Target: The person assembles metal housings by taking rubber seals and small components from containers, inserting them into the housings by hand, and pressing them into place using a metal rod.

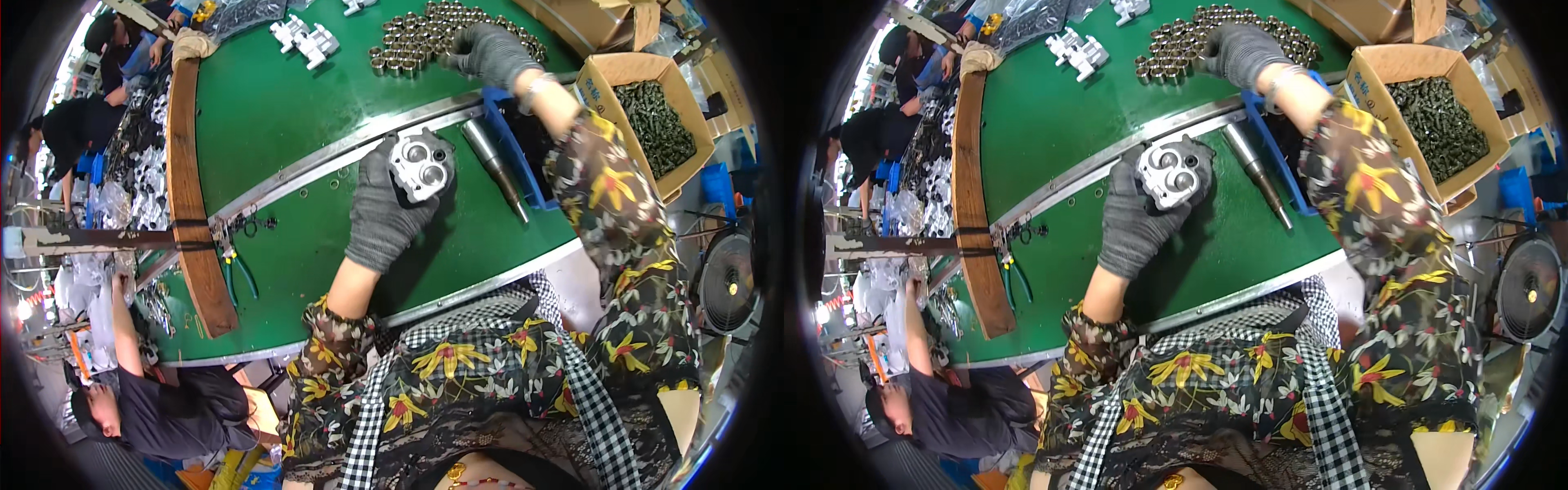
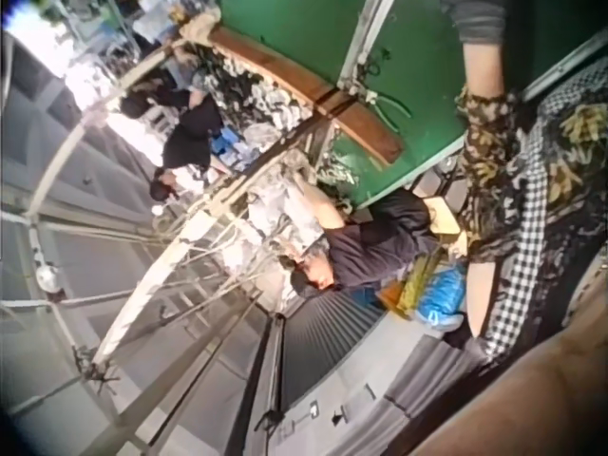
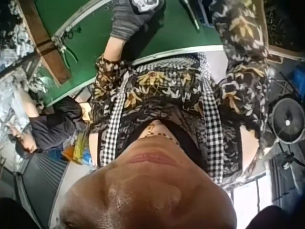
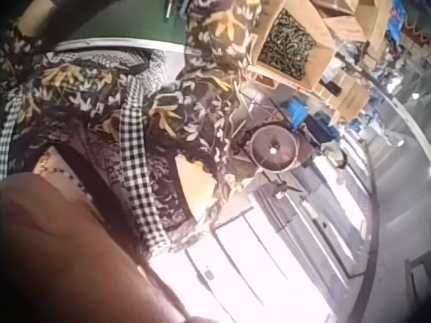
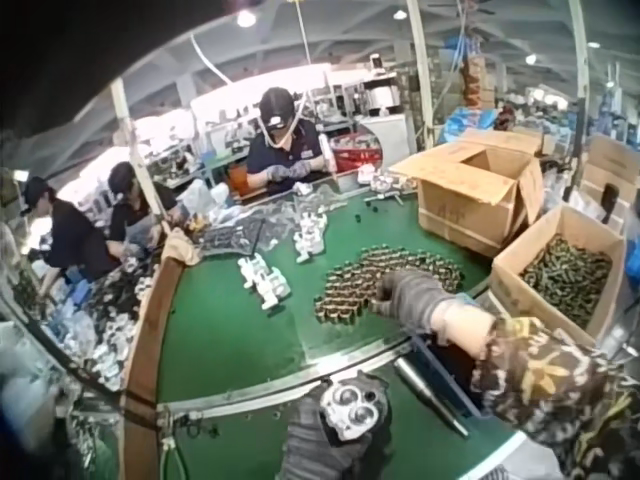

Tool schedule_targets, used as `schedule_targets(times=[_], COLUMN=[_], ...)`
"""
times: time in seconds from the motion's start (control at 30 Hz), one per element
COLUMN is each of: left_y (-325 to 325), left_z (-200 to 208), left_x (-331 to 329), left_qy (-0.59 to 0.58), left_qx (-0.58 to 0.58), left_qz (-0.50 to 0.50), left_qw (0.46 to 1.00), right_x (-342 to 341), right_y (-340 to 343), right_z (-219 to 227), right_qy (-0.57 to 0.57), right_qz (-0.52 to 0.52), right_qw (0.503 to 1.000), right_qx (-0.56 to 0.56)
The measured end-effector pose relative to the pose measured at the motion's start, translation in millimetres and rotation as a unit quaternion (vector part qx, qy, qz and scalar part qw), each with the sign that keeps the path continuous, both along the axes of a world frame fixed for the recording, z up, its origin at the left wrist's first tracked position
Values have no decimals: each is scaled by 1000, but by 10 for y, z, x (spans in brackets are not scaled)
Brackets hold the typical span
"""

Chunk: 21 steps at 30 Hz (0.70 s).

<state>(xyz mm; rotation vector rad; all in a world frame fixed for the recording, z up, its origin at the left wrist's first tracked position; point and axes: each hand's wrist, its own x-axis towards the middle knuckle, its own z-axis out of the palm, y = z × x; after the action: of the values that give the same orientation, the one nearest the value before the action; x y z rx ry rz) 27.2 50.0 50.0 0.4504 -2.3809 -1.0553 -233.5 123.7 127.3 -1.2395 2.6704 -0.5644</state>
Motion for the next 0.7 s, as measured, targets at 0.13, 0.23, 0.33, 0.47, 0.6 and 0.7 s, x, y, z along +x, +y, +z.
schedule_targets(times=[0.13,0.23,0.33,0.47,0.6,0.7], left_y=[-192,-229,-236,-282,-369,-528], left_z=[40,153,58,4,29,-13], left_x=[-17,-55,-154,-161,-171,-200], left_qy=[-17,-20,-17,93,-13,-39], left_qx=[-10,327,351,540,232,203], left_qz=[-61,-125,-140,-197,-114,-97], left_qw=[998,937,926,813,966,974], right_x=[576,859,913,758,669,762], right_y=[377,440,477,471,474,328], right_z=[158,8,-187,-313,-362,-373], right_qy=[-6,166,186,112,31,111], right_qz=[301,401,413,436,432,429], right_qw=[933,899,890,878,883,887], right_qx=[-197,-64,-61,-163,-181,-129])
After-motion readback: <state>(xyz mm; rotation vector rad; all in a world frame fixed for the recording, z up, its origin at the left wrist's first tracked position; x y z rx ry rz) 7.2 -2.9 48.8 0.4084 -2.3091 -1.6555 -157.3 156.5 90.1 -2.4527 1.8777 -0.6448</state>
